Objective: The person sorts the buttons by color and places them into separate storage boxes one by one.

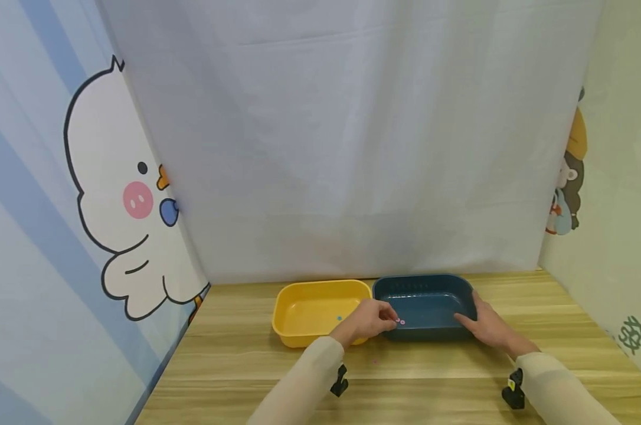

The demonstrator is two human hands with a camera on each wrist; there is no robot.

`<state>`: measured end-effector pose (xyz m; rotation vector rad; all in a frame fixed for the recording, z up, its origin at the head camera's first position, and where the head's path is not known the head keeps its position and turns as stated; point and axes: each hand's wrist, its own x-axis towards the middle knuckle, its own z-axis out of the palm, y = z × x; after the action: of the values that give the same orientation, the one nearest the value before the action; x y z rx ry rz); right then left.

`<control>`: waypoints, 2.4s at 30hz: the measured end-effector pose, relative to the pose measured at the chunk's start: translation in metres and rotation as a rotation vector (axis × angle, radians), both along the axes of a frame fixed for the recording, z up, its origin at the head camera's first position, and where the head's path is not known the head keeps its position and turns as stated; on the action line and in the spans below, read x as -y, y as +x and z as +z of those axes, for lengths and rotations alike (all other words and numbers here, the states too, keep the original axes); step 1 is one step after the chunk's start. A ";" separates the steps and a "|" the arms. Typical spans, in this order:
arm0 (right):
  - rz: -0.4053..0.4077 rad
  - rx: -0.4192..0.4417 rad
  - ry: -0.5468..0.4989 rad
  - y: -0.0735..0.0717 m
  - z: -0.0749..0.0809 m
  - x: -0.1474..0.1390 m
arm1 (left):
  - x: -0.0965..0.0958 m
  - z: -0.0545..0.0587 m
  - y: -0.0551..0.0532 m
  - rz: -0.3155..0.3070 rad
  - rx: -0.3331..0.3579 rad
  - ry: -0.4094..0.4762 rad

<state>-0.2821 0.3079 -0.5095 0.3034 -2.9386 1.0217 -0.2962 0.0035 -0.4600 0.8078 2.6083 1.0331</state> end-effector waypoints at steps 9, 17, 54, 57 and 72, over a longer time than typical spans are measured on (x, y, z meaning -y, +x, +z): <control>0.007 0.008 -0.003 0.002 0.004 0.000 | 0.013 -0.010 0.013 -0.071 -0.062 -0.071; 0.004 0.024 0.002 0.001 0.003 0.000 | 0.020 -0.017 0.024 -0.107 -0.062 -0.114; 0.005 0.016 -0.011 0.002 0.004 0.002 | 0.036 -0.051 0.029 -0.172 -0.244 -0.351; 0.007 0.009 -0.006 0.001 0.003 0.001 | 0.036 -0.051 0.029 -0.182 -0.251 -0.348; 0.017 -0.001 -0.002 0.001 0.002 0.001 | 0.034 -0.053 0.029 -0.106 -0.189 -0.382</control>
<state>-0.2813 0.3065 -0.5072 0.3290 -2.9386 1.0257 -0.2676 -0.0302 -0.5126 0.9695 2.7533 0.4250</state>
